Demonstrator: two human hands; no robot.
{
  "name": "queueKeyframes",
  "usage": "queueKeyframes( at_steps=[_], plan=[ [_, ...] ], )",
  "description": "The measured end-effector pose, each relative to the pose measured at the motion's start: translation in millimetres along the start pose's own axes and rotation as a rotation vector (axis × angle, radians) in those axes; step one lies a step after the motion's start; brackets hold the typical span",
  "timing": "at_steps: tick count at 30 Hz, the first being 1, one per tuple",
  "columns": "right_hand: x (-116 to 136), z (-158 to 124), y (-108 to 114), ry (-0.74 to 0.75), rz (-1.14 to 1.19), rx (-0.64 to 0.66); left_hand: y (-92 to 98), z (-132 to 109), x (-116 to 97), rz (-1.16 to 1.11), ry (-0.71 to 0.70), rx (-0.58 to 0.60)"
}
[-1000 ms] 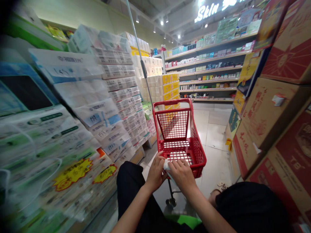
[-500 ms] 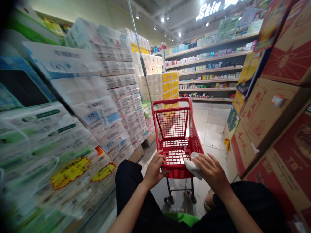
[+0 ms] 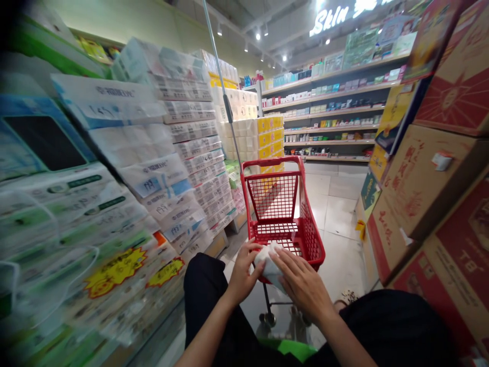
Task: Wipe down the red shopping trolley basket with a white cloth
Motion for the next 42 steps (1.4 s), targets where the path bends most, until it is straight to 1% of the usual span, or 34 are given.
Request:
queueKeyframes(
  at_steps=[2, 4, 7, 10, 11, 12, 14, 16, 19, 21, 23, 25, 27, 29, 31, 33, 39, 40, 42],
  plan=[
    [-20, -7, 1, -0.090, -0.025, -0.005, 7.7, 1, 3, -0.041, 0.031, -0.081],
    [-33, -14, 1, -0.127, -0.036, -0.009, 14.6, 1, 8, -0.052, 0.071, -0.137],
    [-38, -20, -1, -0.122, -0.012, -0.012, 20.2, 4, 12, 0.056, 0.089, -0.147],
    [-35, -20, -3, -0.137, 0.006, -0.022, 28.0, 10, -1, 0.254, 0.040, -0.185],
    [-33, -20, -4, -0.141, 0.006, -0.023, 29.0, 12, -9, 0.314, 0.010, -0.184],
    [-32, -19, -3, -0.142, 0.005, -0.020, 27.6, 15, -17, 0.363, -0.025, -0.157],
    [-32, -17, -3, -0.127, 0.008, 0.002, 17.0, 21, -30, 0.436, -0.099, -0.024],
    [-32, -13, -1, -0.081, 0.016, 0.038, 0.9, 24, -33, 0.487, -0.149, 0.135],
    [-37, -7, -1, -0.021, 0.003, 0.079, -27.2, 22, -25, 0.564, -0.179, 0.317],
    [-42, -4, -5, -0.039, -0.031, 0.115, -47.4, 18, -20, 0.616, -0.190, 0.385],
    [-44, -4, -13, -0.068, -0.065, 0.152, -66.0, 15, -19, 0.656, -0.197, 0.389],
    [-44, -4, -17, -0.081, -0.093, 0.149, -81.2, 13, -24, 0.688, -0.210, 0.346],
    [-42, -6, -18, -0.081, -0.103, 0.119, -90.9, 13, -29, 0.706, -0.229, 0.287],
    [-42, -8, -16, -0.073, -0.091, 0.095, -93.8, 12, -32, 0.688, -0.248, 0.251],
    [-41, -10, -13, -0.042, -0.052, 0.079, -90.3, 11, -30, 0.633, -0.277, 0.269],
    [-42, -12, -9, -0.015, -0.003, 0.064, -79.9, 8, -26, 0.585, -0.319, 0.318],
    [-47, -16, -2, -0.018, 0.108, 0.033, -24.2, 2, -7, 0.506, -0.422, 0.427],
    [-47, -15, 0, -0.015, 0.117, 0.025, -17.2, 2, -5, 0.481, -0.439, 0.433],
    [-49, -14, 2, -0.030, 0.128, 0.035, -9.7, 0, -2, 0.446, -0.467, 0.429]
  ],
)
Point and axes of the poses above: each hand's wrist, its own z-axis towards the middle knuckle, its own y-axis out of the back of the hand, x = y × z, the point moved 8 cm from there along z, towards the middle knuckle, and after that the axes turned 8 degrees about -z, right-handed, at the moved point
